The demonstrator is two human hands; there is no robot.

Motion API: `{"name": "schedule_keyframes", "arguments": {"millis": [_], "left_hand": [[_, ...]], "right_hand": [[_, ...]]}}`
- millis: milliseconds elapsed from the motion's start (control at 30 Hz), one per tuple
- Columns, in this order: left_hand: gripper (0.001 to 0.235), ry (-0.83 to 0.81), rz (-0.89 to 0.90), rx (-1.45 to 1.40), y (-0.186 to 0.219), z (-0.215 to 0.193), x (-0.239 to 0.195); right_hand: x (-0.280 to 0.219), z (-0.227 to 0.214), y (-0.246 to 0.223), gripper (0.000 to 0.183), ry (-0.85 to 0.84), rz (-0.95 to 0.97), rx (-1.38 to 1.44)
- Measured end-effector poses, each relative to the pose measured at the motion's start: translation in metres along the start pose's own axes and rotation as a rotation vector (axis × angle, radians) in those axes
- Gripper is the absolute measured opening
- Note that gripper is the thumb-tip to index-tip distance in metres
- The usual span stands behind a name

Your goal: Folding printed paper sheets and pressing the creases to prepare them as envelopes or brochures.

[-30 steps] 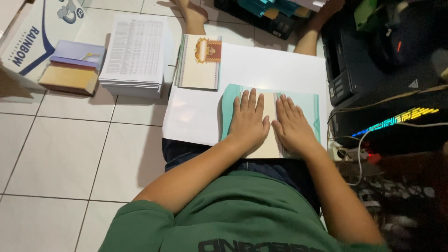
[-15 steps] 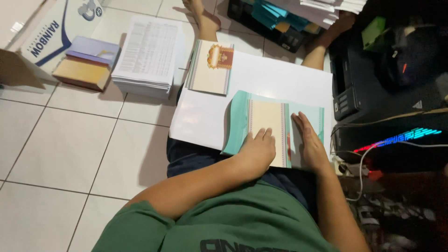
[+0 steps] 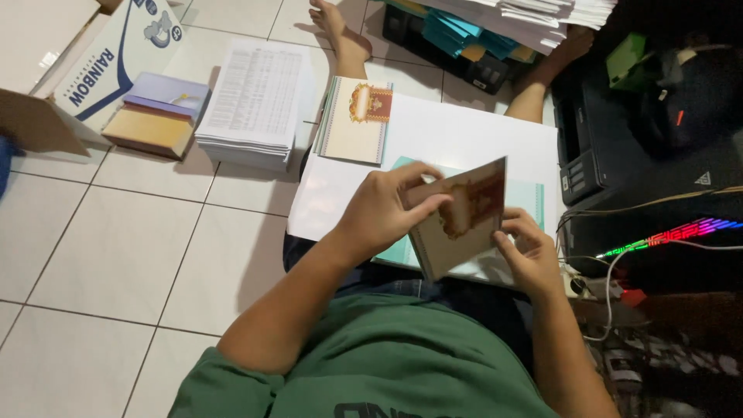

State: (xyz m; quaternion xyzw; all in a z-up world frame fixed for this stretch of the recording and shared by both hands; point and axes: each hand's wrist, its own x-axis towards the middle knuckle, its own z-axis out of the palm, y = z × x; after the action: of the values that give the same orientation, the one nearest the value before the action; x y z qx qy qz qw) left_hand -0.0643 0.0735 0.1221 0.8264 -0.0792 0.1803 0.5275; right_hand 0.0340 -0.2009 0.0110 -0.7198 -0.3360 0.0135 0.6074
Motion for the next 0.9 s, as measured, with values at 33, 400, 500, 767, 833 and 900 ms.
{"name": "schedule_keyframes", "arguments": {"millis": [33, 400, 500, 767, 833, 900], "left_hand": [[0.022, -0.002, -0.001, -0.004, 0.004, 0.004, -0.001], [0.111, 0.226, -0.178, -0.722, -0.018, 0.053, -0.008], [0.119, 0.131, -0.244, -1.059, -0.034, 0.064, -0.006], [0.036, 0.173, -0.274, -0.39, -0.063, 0.067, -0.002], [0.038, 0.373, -0.221, -0.252, -0.083, 0.047, 0.011], [0.027, 0.582, -0.207, -0.209, -0.094, 0.015, 0.028]], "right_hand": [[-0.001, 0.004, -0.002, 0.008, 0.001, 0.004, -0.003], [0.001, 0.005, 0.021, 0.006, 0.576, 0.093, 0.438], [0.014, 0.024, -0.007, 0.006, 0.662, 0.102, 0.566], [0.018, 0.047, -0.029, 0.008, 0.646, 0.069, 0.546], [0.015, 0.042, -0.027, 0.01, 0.574, 0.057, 0.5], [0.009, 0.03, -0.008, 0.013, 0.528, 0.048, 0.219]]}}
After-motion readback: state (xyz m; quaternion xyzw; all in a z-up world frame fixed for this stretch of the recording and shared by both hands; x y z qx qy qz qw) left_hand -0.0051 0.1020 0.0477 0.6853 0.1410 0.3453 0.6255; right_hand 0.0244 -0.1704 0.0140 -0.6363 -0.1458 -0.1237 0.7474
